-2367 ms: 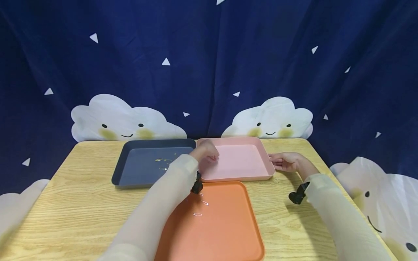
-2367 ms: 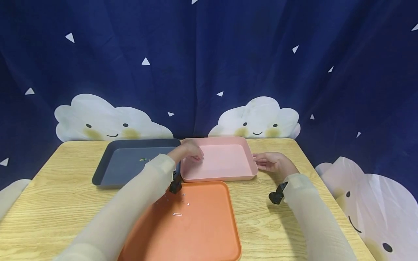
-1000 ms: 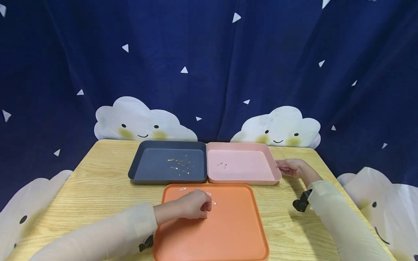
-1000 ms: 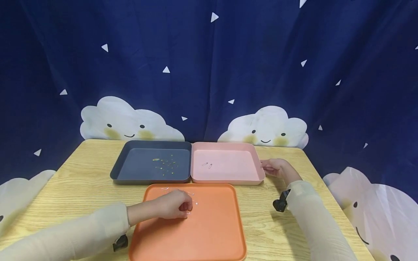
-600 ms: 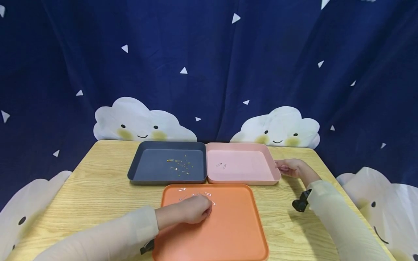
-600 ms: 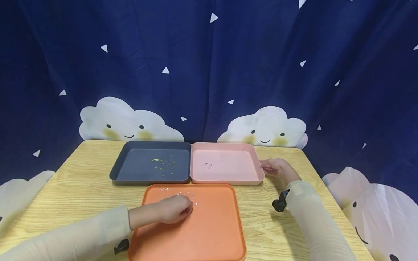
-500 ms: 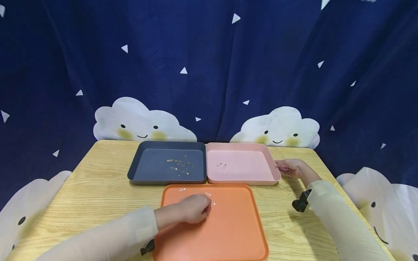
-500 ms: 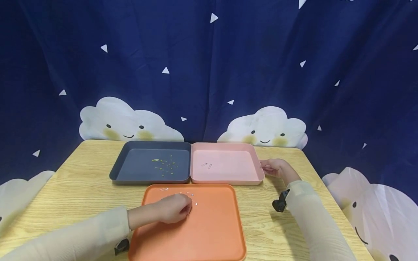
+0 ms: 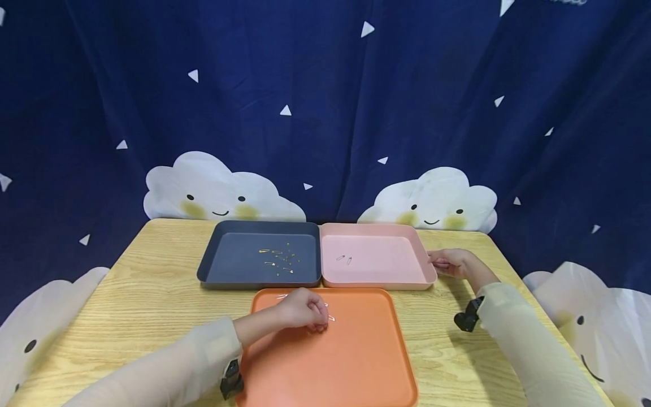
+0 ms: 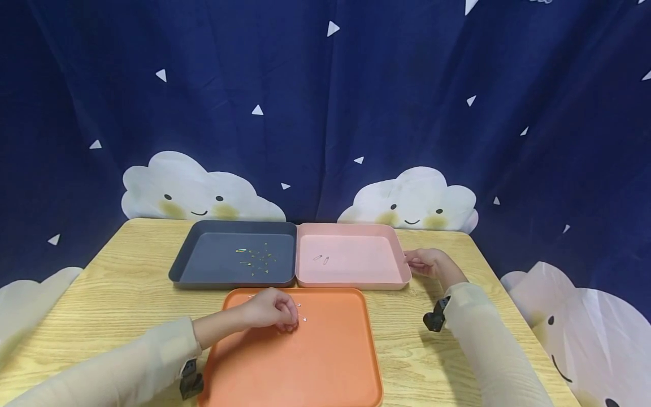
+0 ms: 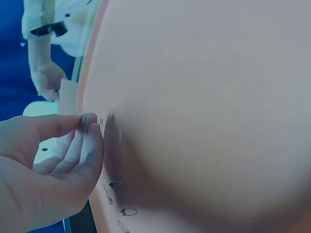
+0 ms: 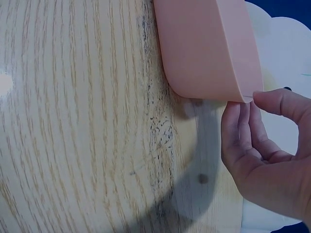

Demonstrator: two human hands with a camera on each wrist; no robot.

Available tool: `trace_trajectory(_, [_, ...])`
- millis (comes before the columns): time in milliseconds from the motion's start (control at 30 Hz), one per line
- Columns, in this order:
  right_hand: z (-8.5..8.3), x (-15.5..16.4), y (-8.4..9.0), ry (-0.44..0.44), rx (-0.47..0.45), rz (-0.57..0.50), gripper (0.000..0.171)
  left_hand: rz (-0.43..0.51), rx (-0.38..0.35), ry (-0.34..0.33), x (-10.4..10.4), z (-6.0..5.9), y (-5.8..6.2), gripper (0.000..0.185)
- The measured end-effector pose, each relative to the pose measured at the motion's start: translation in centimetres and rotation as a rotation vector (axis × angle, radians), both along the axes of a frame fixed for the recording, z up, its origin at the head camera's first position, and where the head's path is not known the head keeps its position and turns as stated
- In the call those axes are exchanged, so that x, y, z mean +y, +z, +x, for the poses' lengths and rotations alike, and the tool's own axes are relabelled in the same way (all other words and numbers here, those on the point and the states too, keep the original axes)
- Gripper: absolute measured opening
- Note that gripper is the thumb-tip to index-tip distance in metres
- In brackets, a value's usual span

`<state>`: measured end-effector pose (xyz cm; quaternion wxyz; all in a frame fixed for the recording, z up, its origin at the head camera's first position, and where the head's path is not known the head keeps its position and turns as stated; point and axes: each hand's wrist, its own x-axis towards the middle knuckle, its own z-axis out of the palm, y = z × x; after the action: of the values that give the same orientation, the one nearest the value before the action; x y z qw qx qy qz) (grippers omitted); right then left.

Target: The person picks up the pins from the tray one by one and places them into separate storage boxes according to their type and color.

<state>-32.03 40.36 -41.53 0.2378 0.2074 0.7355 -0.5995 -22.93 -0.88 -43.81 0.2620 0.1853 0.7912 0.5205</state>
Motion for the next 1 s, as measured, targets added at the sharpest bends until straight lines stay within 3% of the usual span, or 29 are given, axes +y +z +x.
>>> trace_trajectory(167, [-0.1,-0.1,0.1,0.005,0.003,0.004,0.069,0.043,-0.124,0.031,0.2,-0.6,0.2,0.008])
trace_trajectory(367, [-0.1,0.1,0.1,0.025,0.007,-0.003,0.068,0.092,-0.187,0.026,0.8,-1.1,0.9,0.014])
trace_trajectory(600, [-0.2,0.2,-0.1,0.044,0.009,-0.011,0.067,0.077,-0.182,0.023,2.4,-2.1,1.9,0.018])
trace_trajectory(700, [-0.2,0.3,-0.1,0.051,0.004,-0.017,0.06,0.068,-0.18,0.055,3.1,-2.7,2.2,0.017])
trace_trajectory(1000, [0.0,-0.1,0.1,0.016,-0.002,0.004,0.068,0.024,-0.188,0.155,4.8,-5.3,4.2,0.017])
